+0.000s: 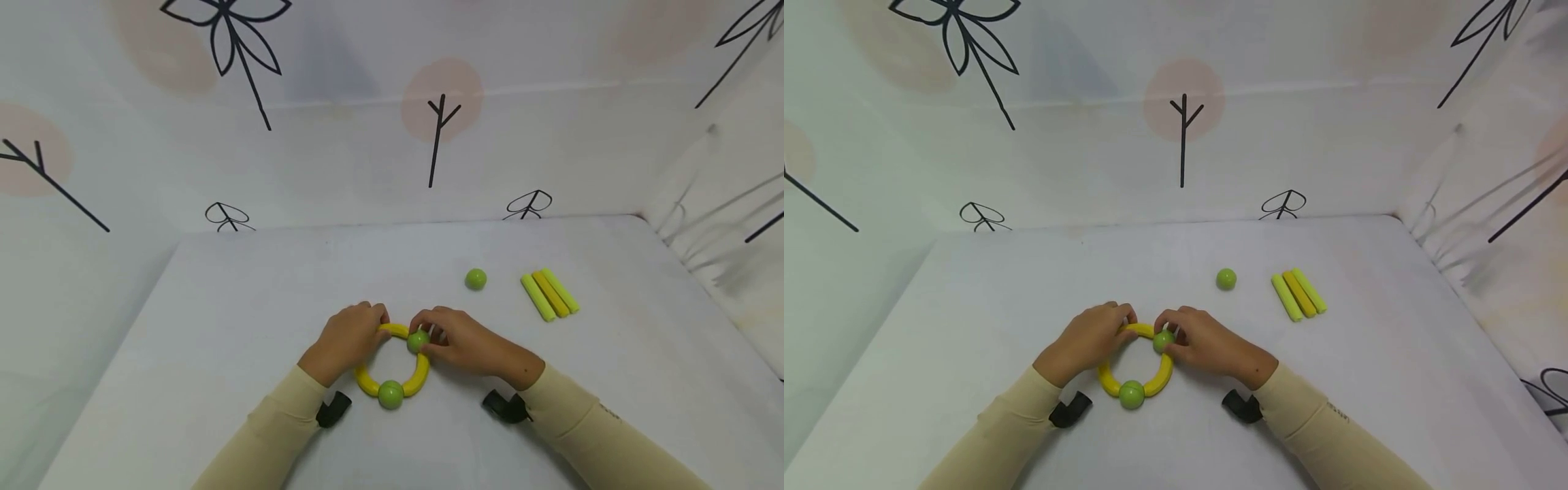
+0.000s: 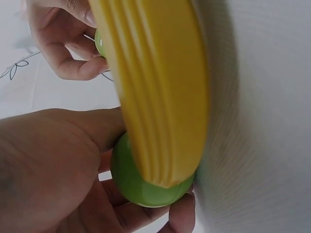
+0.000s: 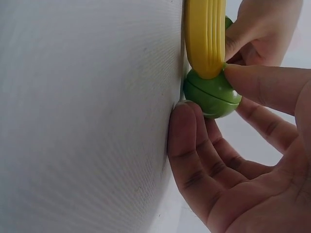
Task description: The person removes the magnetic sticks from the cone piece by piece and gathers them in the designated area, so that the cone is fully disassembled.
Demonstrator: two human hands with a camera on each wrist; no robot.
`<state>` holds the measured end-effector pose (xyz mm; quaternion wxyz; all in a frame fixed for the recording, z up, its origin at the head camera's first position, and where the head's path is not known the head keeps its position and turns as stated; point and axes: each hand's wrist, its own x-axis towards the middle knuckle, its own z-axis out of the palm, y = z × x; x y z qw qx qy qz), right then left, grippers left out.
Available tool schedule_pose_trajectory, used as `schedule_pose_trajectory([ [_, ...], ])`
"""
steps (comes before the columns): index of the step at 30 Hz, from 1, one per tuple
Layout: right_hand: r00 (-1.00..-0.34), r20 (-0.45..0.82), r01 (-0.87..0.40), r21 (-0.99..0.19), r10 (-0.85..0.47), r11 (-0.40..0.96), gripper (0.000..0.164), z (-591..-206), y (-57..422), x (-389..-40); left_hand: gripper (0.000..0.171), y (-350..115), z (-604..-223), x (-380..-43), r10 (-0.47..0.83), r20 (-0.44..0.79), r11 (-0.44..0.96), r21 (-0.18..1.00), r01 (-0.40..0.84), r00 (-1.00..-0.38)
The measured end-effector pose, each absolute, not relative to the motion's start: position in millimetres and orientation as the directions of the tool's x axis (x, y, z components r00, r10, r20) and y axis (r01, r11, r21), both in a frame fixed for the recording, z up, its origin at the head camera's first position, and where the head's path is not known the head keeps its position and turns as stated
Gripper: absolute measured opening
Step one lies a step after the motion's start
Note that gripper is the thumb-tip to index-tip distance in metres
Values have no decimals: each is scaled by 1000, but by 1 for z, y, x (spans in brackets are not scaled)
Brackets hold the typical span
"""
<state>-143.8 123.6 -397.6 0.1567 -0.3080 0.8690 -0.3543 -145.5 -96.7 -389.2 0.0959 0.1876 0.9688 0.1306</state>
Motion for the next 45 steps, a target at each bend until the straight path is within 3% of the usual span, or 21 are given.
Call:
schedule_pose_trajectory([
  [18,-755,-96,-395,-723,-649,567,27,-402,125,-144,17,-95,-395,-147,333,-83,914,274,299,-939],
  [28,-715,-161,-372,-736,-680,566,30,-403,126,-145,24,-98,-395,-147,297,-54,934,225,279,-953],
  [38,-709,-208,-351,-725,-674,593,32,-400,123,-142,56,-116,-378,-149,300,-265,945,215,247,-916],
  [45,-704,-226,-366,-697,-674,616,34,-399,121,-137,39,-123,-372,-149,309,-326,933,287,218,-893],
])
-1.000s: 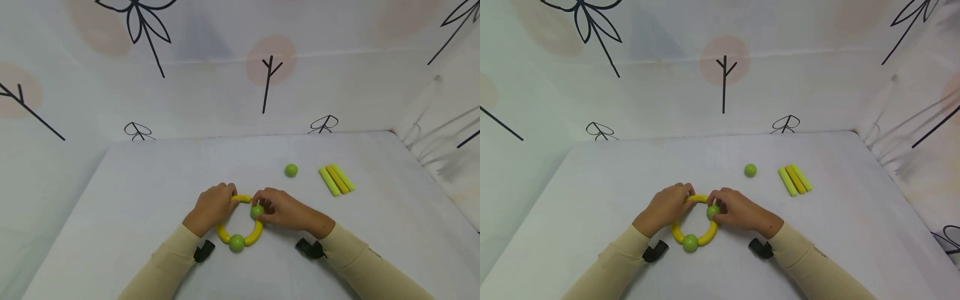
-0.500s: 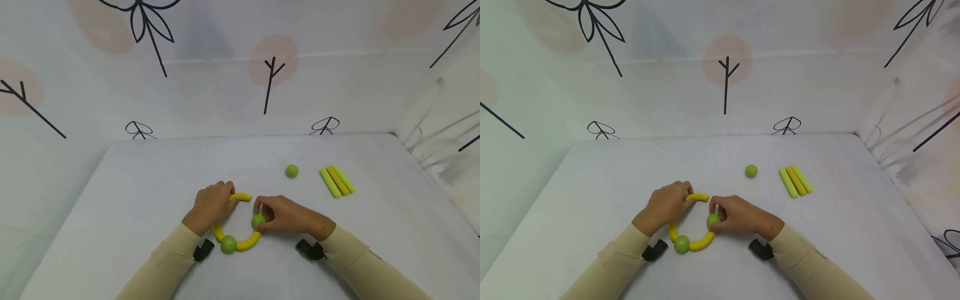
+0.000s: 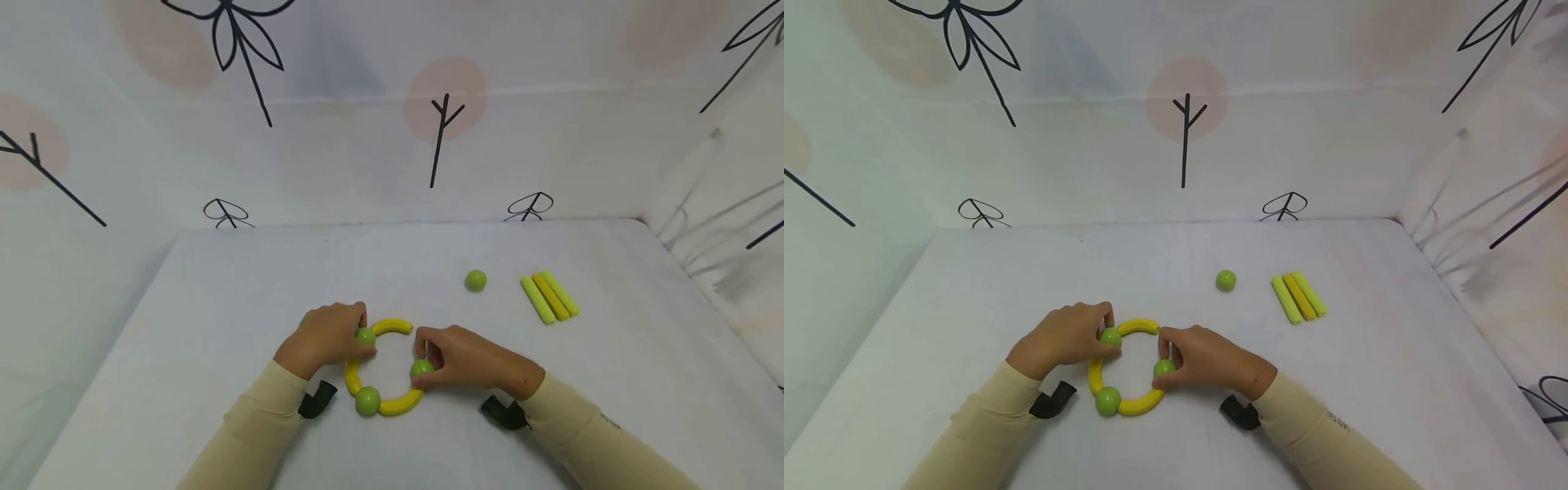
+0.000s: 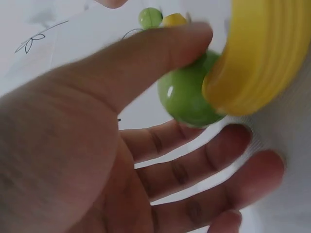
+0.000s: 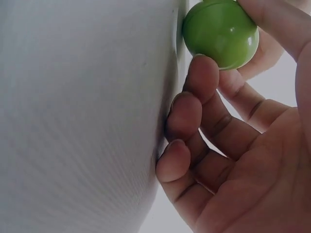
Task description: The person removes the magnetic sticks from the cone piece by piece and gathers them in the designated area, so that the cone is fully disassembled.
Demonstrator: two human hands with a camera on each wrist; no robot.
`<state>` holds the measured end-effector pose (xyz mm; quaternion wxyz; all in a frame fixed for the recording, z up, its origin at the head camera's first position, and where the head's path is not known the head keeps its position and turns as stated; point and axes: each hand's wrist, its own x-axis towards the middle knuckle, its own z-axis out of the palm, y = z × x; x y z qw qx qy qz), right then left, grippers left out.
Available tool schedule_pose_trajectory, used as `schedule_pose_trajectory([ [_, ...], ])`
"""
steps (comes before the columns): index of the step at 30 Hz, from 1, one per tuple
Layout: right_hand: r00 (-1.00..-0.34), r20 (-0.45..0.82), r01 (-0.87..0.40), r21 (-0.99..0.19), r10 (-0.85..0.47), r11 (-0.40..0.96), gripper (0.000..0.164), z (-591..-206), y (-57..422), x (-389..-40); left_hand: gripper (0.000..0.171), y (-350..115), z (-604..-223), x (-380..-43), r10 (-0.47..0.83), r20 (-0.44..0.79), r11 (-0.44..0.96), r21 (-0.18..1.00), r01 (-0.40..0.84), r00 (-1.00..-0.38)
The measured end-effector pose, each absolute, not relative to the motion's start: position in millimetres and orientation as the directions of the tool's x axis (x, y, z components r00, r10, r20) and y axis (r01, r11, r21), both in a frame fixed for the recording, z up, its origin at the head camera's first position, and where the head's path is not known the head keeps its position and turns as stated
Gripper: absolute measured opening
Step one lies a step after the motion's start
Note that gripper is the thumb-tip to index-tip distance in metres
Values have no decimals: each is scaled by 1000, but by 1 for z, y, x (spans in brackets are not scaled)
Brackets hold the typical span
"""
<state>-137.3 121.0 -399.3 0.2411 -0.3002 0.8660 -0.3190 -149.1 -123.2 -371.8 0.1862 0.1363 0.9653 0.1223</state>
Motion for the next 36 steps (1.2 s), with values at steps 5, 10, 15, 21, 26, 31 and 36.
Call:
schedule_pose_trajectory([
  [5,-703,-199,-412,-668,-683,619,36,-400,119,-132,33,-121,-377,-150,330,-258,914,329,239,-908],
  [10,-704,-206,-447,-615,-679,650,38,-401,117,-127,33,-117,-381,-151,316,-204,916,321,242,-927],
  [15,-695,-195,-507,-549,-692,664,44,-400,112,-120,35,-113,-384,-153,290,-157,923,308,232,-944],
  [21,-692,-191,-540,-503,-696,675,49,-399,108,-115,37,-110,-384,-153,273,-136,928,298,223,-952],
  [26,-717,-199,-505,-512,-668,695,43,-394,110,-117,37,-108,-384,-152,282,-113,925,295,239,-953],
  [31,-806,-84,-468,-516,-586,717,24,-387,111,-128,38,-106,-384,-151,296,-94,920,295,257,-951],
  [36,-859,47,-464,-494,-509,736,16,-387,111,-142,39,-104,-387,-151,303,-94,919,294,264,-948],
])
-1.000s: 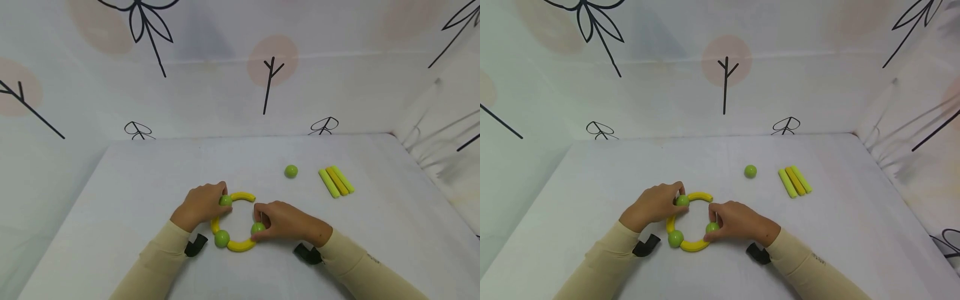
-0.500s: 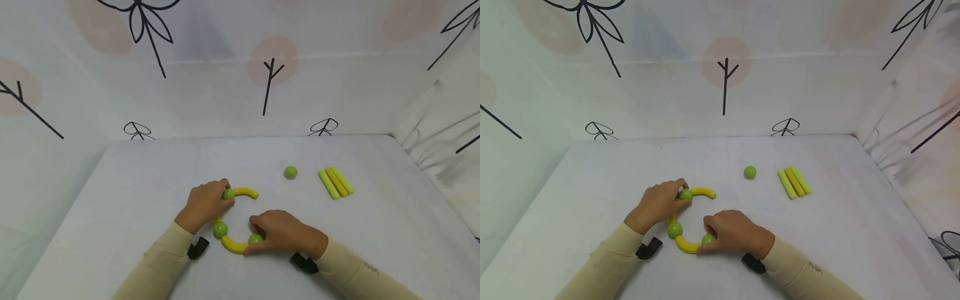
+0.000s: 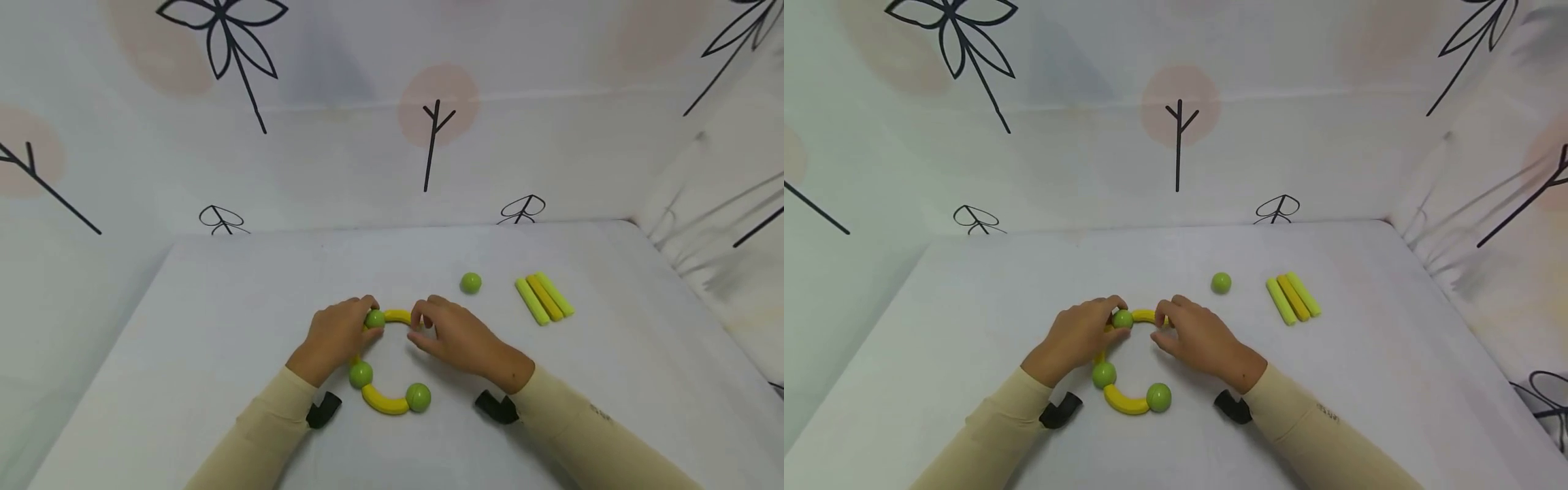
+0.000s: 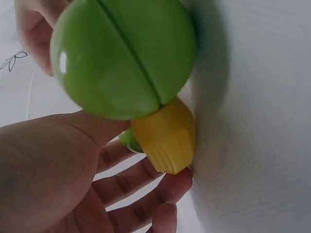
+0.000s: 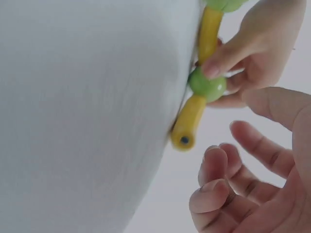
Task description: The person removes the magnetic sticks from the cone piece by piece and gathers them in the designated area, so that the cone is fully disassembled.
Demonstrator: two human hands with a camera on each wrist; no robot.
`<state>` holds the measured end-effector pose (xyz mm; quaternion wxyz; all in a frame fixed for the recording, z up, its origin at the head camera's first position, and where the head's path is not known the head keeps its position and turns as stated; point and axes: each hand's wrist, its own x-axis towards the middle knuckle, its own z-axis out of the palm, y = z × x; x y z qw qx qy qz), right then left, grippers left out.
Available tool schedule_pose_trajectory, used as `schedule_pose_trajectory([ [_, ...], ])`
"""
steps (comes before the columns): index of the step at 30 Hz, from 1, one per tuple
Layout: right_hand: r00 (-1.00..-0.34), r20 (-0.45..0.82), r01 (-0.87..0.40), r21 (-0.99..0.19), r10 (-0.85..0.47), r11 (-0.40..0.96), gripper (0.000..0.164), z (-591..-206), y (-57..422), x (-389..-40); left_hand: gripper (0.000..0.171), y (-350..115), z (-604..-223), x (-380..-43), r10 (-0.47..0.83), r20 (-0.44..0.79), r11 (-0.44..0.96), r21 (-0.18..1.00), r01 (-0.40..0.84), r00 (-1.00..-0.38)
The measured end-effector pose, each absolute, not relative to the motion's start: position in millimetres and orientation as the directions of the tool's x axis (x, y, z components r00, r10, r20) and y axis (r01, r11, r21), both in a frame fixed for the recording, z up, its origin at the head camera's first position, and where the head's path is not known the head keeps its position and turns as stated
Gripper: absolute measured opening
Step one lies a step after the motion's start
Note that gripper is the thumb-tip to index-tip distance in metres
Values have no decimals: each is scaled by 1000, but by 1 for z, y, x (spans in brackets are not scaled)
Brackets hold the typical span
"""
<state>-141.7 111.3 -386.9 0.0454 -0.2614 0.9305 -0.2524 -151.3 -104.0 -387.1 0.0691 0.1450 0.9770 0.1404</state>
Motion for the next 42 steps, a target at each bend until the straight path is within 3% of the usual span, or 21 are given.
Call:
schedule_pose_trajectory([
  [5,-879,-13,-418,-458,-476,784,33,-390,107,-155,39,-103,-389,-152,309,-79,916,294,274,-948],
  [9,-867,-109,-388,-466,-486,796,37,-395,105,-164,37,-102,-390,-152,312,-83,911,308,274,-946],
  [22,-783,-149,-441,-553,-605,707,23,-398,110,-182,36,-101,-391,-151,327,-84,896,345,281,-941],
  [42,-818,-210,-327,-596,-536,733,25,-399,124,-178,38,-100,-391,-150,321,-88,900,337,276,-943],
])
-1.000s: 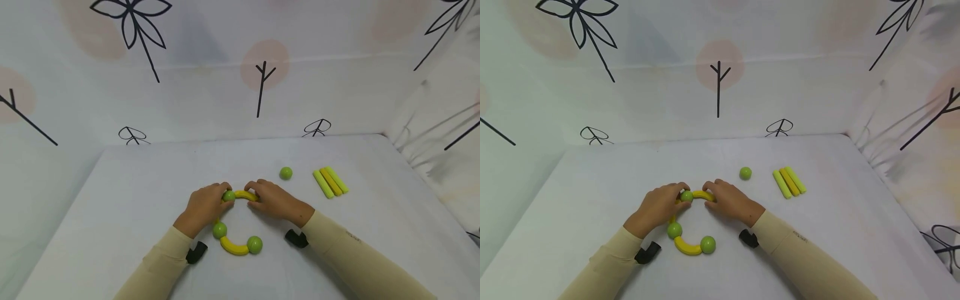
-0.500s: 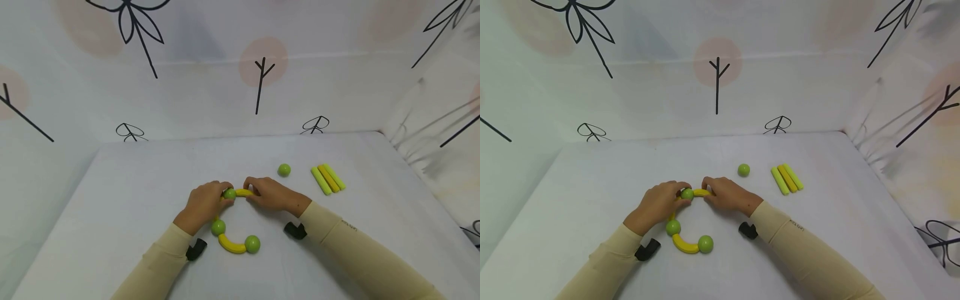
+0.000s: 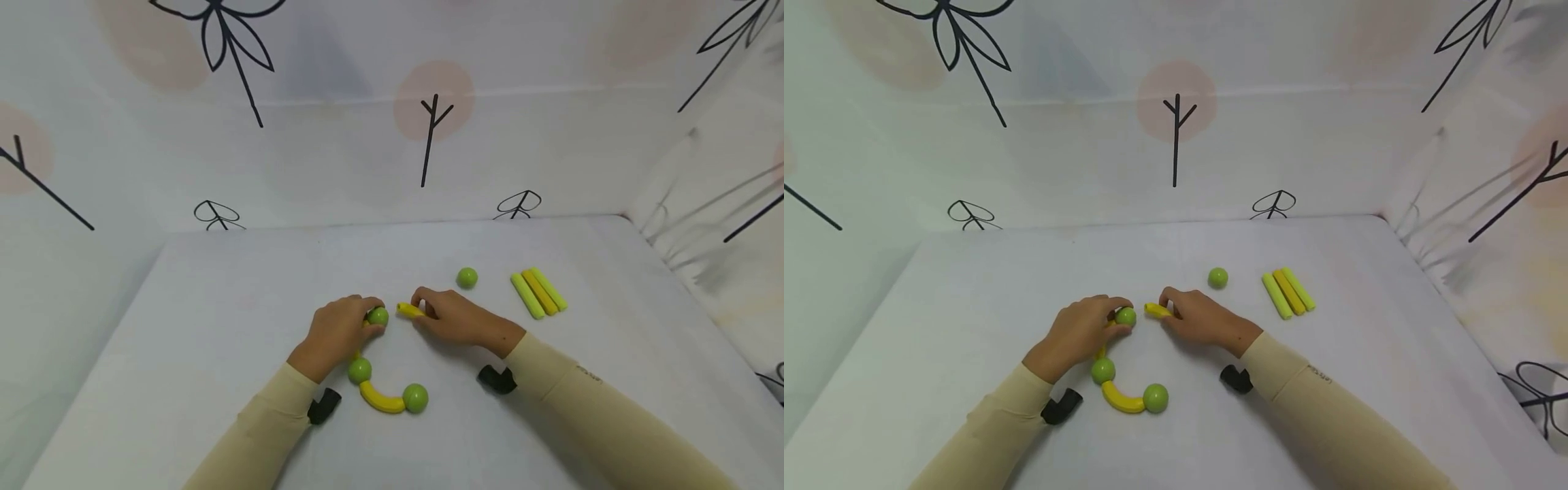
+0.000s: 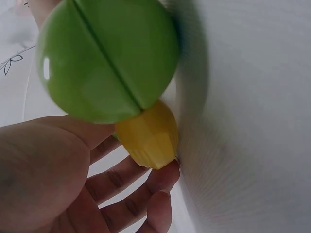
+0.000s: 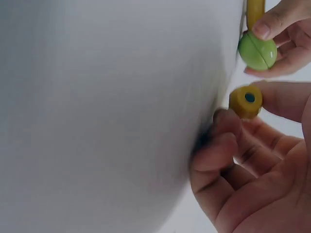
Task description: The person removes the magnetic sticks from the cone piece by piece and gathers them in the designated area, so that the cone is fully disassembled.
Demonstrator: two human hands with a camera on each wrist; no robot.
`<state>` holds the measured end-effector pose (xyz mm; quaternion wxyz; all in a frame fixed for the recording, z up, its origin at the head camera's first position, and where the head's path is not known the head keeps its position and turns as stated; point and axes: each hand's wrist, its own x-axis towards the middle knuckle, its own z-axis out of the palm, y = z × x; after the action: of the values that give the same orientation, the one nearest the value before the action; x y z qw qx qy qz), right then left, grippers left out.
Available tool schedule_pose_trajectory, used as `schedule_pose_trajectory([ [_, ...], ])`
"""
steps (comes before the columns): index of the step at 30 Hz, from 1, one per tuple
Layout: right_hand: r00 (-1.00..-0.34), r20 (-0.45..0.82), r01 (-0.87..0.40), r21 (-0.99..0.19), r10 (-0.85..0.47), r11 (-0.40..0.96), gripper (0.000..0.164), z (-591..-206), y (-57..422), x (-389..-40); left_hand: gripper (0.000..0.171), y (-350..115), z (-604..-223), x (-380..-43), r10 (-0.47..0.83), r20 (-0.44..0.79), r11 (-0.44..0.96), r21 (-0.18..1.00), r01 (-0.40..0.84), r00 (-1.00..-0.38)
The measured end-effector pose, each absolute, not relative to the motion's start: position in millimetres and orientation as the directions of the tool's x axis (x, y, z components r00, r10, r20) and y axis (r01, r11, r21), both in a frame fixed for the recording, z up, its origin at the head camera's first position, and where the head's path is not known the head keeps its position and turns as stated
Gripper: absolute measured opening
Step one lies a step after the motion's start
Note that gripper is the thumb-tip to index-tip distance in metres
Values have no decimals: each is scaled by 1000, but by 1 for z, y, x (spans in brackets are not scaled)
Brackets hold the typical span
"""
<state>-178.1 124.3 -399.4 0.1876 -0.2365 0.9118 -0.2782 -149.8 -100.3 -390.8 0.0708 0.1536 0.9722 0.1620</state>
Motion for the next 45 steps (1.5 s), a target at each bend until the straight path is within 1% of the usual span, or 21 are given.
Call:
schedule_pose_trajectory([
  [6,-840,-167,-363,-533,-516,764,22,-392,150,-167,39,-99,-392,-150,325,-82,900,334,281,-942],
  [13,-875,-92,-409,-381,-475,829,20,-385,172,-151,38,-100,-391,-148,332,-64,893,344,292,-941],
  [18,-868,-43,-461,-304,-495,834,19,-384,184,-144,38,-101,-390,-148,321,-83,897,346,275,-943],
  [22,-855,-38,-490,-270,-518,829,19,-383,193,-137,38,-101,-389,-148,316,-93,900,345,267,-944],
  [28,-840,-52,-511,-256,-540,821,20,-381,202,-130,38,-101,-390,-148,320,-93,895,356,269,-943],
  [37,-821,-117,-518,-258,-559,815,21,-381,208,-129,40,-100,-395,-150,323,-89,894,356,273,-942],
  [45,-801,-133,-528,-300,-583,794,21,-382,206,-131,39,-103,-394,-151,320,-94,892,364,267,-943],
])
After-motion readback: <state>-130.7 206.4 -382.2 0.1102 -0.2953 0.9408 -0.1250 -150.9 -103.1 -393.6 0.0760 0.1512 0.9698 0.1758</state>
